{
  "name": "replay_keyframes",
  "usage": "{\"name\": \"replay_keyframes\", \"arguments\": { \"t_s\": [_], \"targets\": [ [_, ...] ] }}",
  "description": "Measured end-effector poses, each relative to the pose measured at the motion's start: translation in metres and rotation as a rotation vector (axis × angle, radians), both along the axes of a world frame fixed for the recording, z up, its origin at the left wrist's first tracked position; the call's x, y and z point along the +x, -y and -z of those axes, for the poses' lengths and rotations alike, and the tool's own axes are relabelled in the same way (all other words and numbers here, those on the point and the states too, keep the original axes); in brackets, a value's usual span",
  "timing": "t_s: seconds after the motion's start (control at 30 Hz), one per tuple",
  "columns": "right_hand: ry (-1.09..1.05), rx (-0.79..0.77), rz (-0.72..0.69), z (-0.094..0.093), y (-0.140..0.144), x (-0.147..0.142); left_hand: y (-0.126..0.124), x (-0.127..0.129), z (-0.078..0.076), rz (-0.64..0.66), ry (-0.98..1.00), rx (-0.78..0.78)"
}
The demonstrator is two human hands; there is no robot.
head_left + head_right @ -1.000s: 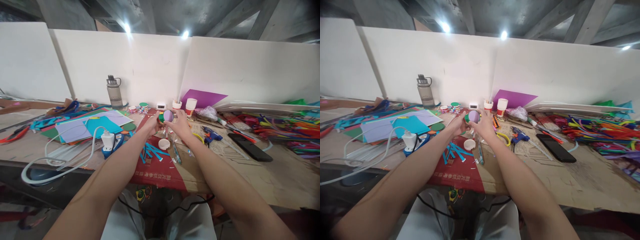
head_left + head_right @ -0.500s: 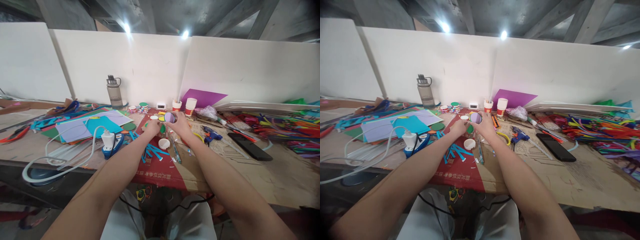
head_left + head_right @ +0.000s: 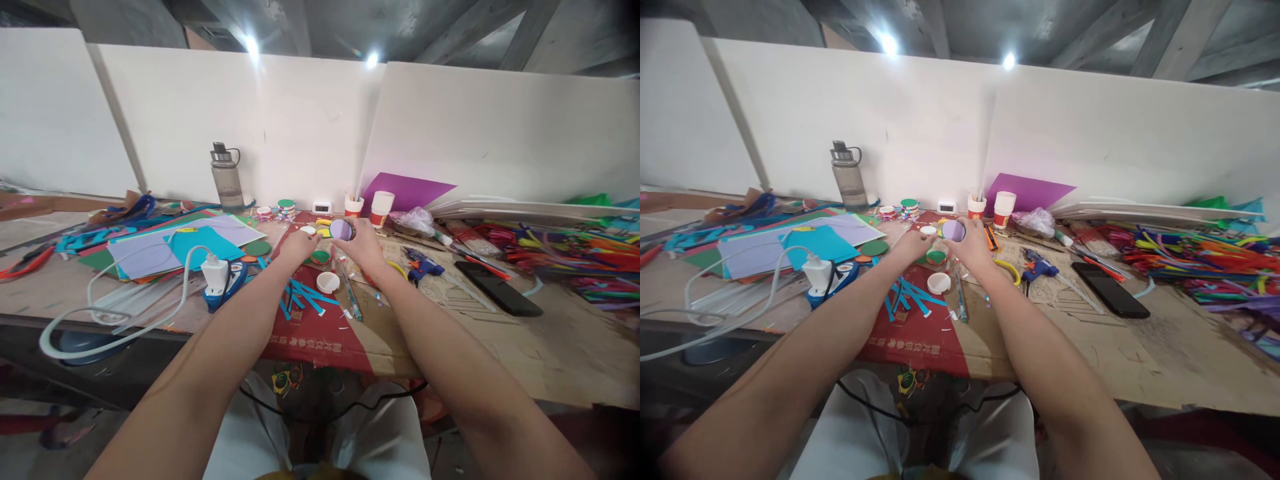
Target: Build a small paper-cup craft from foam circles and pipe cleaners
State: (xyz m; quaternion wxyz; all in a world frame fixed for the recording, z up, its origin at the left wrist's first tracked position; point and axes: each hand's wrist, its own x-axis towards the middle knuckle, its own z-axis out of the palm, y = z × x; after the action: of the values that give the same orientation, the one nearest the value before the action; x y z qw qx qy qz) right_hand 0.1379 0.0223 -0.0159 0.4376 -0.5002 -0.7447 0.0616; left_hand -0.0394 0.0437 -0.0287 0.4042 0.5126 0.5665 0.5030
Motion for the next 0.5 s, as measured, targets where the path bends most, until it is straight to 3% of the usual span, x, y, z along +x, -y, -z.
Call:
{"name": "replay_keyframes", "arguments": {
  "t_s": [0.07, 0.2, 0.27, 0.37, 0.5],
  "targets": [
    [-0.004, 0.018, -0.008, -0.001, 0.002, 0.000, 0.004, 0.005, -0.007, -0.045, -0.096, 0.019],
    [-0.029, 0.067, -0.062, -0.002, 0.005, -0.002, 0.014, 0.020, -0.018, 0.265, 0.291, -0.031],
    [-0.032, 0.081, -0.090, -0.002, 0.006, -0.002, 0.017, 0.027, -0.018, 0.331, 0.356, 0.031],
    [-0.032, 0.093, -0.112, -0.001, 0.006, -0.003, 0.017, 0.031, -0.015, 0.318, 0.325, 0.128],
    [-0.029, 0.085, -0.133, 0.002, 0.007, -0.004, 0.015, 0.030, -0.014, 0.250, 0.331, 0.132]
  ]
}}
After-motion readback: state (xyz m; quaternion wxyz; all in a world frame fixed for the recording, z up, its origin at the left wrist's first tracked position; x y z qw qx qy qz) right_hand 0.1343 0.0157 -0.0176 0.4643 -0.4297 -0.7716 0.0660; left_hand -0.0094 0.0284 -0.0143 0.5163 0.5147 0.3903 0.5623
